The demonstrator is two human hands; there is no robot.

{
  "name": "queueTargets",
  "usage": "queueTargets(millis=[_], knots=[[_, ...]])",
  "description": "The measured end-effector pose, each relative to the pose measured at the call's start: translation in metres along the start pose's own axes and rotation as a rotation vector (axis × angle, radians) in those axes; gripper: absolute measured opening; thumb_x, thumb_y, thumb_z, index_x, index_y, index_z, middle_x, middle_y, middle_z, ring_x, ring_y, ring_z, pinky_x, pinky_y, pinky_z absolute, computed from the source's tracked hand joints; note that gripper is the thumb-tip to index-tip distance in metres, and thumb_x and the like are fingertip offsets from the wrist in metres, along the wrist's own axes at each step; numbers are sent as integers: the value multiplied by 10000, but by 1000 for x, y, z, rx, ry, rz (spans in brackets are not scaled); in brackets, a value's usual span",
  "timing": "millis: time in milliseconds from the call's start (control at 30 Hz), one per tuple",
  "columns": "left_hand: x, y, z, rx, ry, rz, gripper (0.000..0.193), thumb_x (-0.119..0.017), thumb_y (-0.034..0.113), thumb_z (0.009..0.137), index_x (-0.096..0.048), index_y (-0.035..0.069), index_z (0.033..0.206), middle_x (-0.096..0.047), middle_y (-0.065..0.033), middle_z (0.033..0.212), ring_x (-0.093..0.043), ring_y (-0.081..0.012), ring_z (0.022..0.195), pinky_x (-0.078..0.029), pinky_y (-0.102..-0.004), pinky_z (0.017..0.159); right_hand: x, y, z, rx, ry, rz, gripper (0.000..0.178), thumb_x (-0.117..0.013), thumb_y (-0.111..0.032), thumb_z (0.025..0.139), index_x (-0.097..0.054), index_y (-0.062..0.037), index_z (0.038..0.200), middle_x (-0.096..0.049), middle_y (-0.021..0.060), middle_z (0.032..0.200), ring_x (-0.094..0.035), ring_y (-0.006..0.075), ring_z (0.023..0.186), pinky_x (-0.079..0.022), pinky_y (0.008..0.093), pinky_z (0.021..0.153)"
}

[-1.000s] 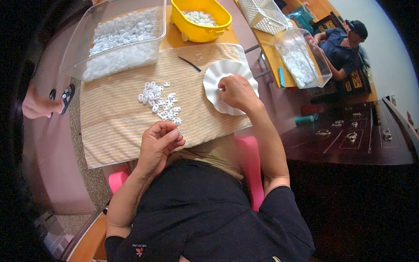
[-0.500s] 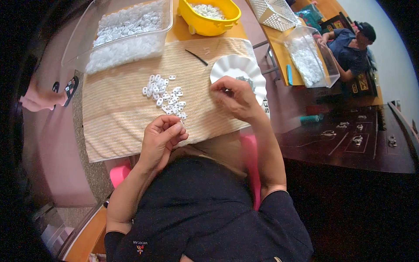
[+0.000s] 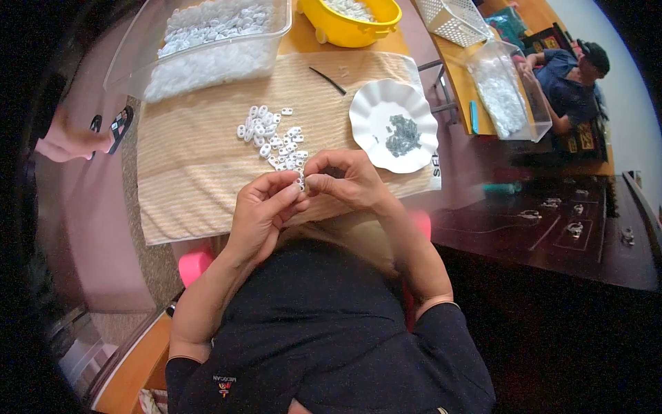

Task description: Assembling small white plastic components by hand on a workbench.

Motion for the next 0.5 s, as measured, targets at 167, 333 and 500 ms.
queueTargets(millis=[167, 333, 500], knots=[[0, -1, 0, 3, 8, -7, 181, -618, 29, 893, -610, -15, 1069, -662, -86, 911, -658, -139, 797, -572, -248, 752, -1, -1, -1, 25, 12, 27, 111, -636, -22, 883, -617, 60, 955, -615, 88, 967, -611, 124, 839, -509, 247, 747], [0, 0, 1, 5, 1, -8, 178, -623, 30, 891, -611, -17, 1062, -662, -83, 911, -657, -134, 799, -573, -248, 752, 0, 3, -2, 23, 7, 54, 109, -646, -18, 874, -626, 50, 957, -620, 95, 972, -604, 130, 862, -498, 253, 765], [-1, 0, 1, 0, 1, 0, 166, -622, 31, 892, -616, -18, 1050, -662, -82, 910, -656, -128, 800, -572, -242, 749, -1, 3, -2, 17, 10, 43, 103, -647, -15, 872, -631, 51, 949, -627, 99, 968, -601, 131, 869, -493, 249, 767]])
Point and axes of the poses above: each hand's wrist, its own z-axis towards the middle knuckle, its own x-axis out of the back of the hand, y = z × x, the point moved 7 cm from there along z, towards the middle knuckle
